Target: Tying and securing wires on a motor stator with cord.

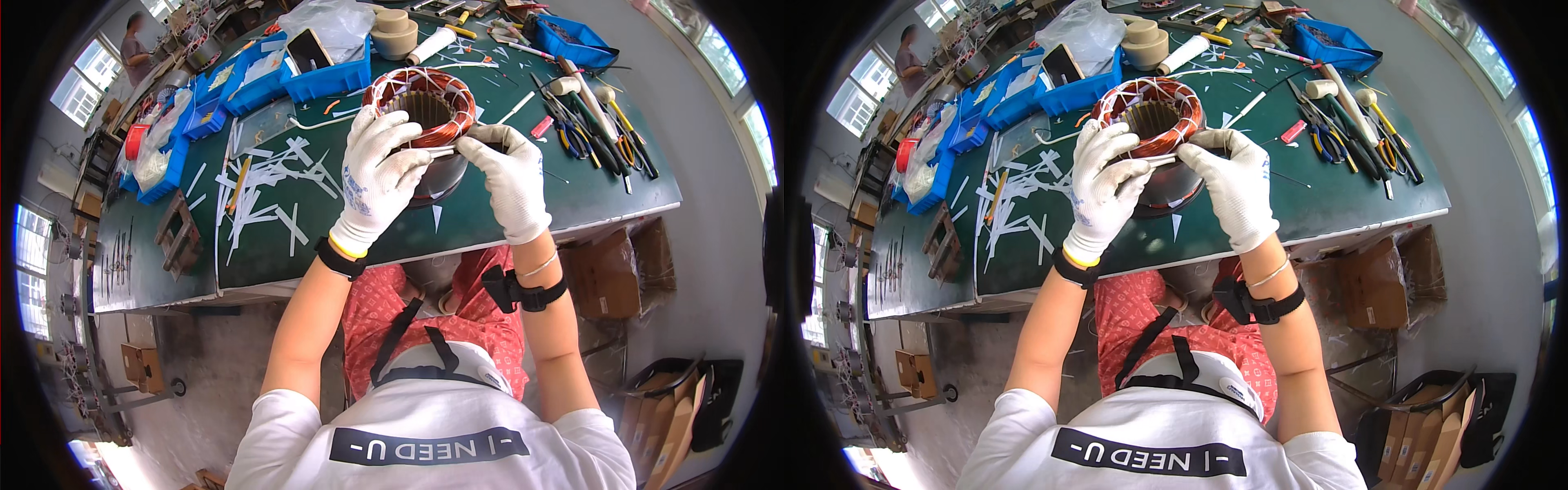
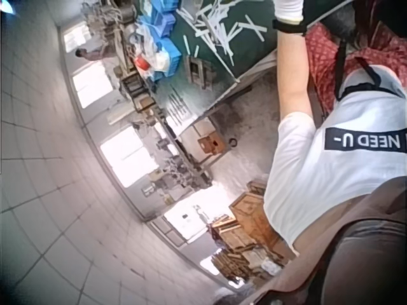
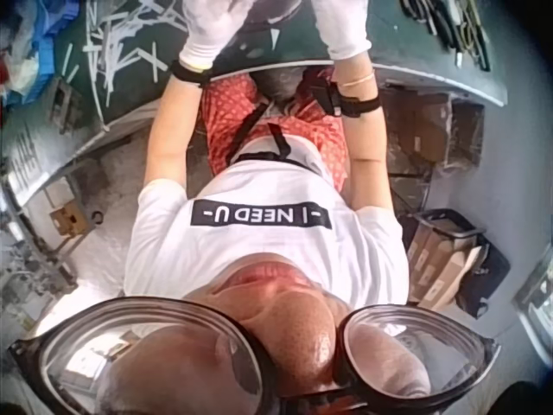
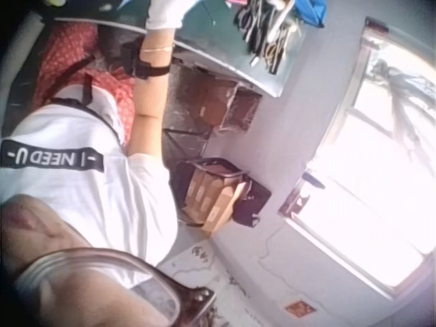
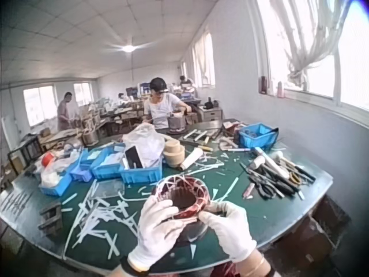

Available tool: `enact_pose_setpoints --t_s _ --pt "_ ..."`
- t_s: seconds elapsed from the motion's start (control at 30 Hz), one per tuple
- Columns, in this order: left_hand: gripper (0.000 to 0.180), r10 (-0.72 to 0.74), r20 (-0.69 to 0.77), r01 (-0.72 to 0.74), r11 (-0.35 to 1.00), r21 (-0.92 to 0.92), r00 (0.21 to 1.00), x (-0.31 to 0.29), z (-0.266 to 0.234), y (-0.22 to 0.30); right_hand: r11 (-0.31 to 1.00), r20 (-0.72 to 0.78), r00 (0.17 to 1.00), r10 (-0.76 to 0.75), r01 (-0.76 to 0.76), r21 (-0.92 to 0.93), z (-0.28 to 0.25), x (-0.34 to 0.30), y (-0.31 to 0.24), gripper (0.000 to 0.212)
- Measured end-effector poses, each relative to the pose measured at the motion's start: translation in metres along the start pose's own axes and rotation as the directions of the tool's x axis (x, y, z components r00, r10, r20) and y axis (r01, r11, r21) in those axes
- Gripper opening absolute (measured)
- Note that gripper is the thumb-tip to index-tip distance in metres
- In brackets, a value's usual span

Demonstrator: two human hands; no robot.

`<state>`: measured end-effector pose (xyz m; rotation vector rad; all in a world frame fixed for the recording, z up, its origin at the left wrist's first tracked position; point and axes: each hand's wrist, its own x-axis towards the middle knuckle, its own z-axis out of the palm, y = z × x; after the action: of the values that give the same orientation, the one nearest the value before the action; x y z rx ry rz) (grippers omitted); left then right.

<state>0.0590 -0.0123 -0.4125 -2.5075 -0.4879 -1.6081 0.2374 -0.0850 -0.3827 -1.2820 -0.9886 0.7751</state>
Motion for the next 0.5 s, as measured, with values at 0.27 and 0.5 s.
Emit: enact_pose_setpoints --t_s 0.27,0.5 --pt "0.019 0.016 -0.016 -0.016 1.000 -0.020 1.000 0.000 0.002 -0.004 0.991 0.112 0.988 0.110 -0.101 -0.082 -0.009 0.015 -0.013 0.019" --pt "0.022 0.018 0.039 -0.018 1.000 -0.012 0.999 0.001 -0.006 -0.002 0.982 0.128 0.974 0.188 -0.185 -0.039 -0.014 0.005 0.000 0.016"
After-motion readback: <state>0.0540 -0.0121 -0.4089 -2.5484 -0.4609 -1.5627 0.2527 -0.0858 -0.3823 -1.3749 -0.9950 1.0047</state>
